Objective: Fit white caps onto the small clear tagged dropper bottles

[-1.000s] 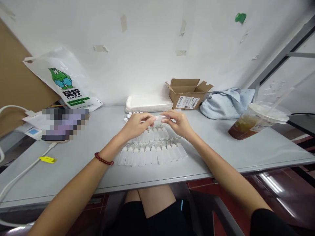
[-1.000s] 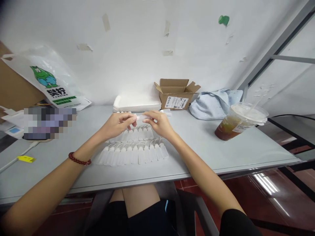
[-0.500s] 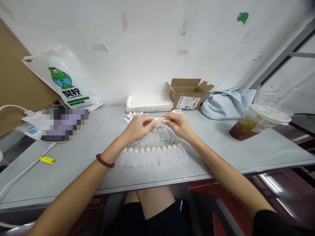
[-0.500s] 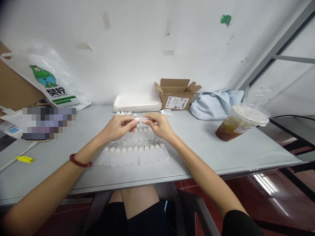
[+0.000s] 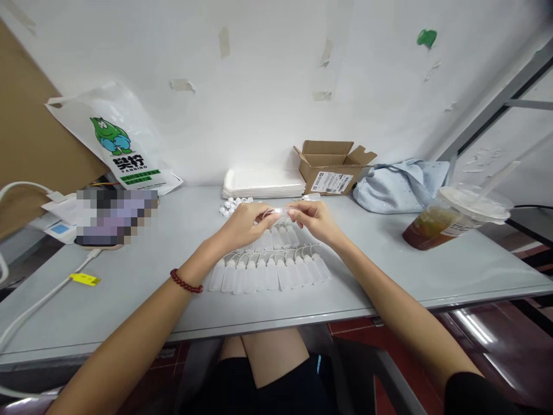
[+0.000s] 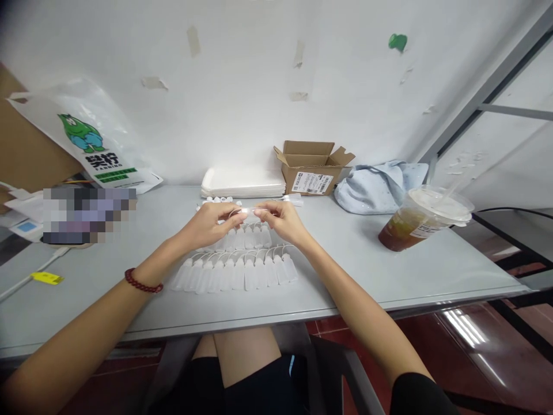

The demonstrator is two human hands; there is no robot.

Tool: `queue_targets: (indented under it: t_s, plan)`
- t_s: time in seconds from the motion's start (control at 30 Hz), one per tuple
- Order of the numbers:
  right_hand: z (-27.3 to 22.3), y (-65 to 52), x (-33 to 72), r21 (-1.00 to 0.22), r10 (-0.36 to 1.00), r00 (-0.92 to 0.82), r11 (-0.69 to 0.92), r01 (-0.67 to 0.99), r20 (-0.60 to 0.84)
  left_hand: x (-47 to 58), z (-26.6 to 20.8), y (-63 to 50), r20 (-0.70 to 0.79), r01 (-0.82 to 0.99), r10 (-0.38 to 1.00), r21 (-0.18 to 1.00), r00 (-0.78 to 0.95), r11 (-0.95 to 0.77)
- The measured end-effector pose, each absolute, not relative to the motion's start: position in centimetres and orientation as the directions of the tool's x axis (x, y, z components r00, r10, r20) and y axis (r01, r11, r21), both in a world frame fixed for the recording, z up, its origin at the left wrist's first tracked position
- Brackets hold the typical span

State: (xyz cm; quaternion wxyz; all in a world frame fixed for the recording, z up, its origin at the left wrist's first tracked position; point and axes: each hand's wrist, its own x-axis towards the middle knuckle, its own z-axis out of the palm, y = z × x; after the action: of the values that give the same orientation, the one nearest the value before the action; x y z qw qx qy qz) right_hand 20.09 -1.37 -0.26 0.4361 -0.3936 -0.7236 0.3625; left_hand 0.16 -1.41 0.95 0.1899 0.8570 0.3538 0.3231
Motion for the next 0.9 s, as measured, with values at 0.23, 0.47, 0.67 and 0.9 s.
queue_targets:
  t_s: [0.23,0.47,0.67,0.9]
  plan:
    - [0.08,-1.53,19.85,-0.832,0.868,-0.302,0.476,0.285,0.394,0.46,1.03,-1.62,0.315,0.449,0.821,0.716,0.476,-0.535]
    - [0.01,-1.61,19.93,-0.828,0.872,-0.309,0.470,0.305,0.380,0.61,1.14,-1.73,0.292,0.438,0.836,0.744,0.464,-0.504]
    - [-0.03,-1.59,19.98,-0.834,0.870,-0.319,0.467,0.294,0.375,0.67,0.97,-1.86,0.253,0.386,0.856,0.809,0.450,-0.442]
    - [-0.07,-1.58,19.98,-0.854,0.877,-0.336,0.439,0.278,0.342,0.65,0.82,-1.88,0.347,0.421,0.815,0.723,0.465,-0.548]
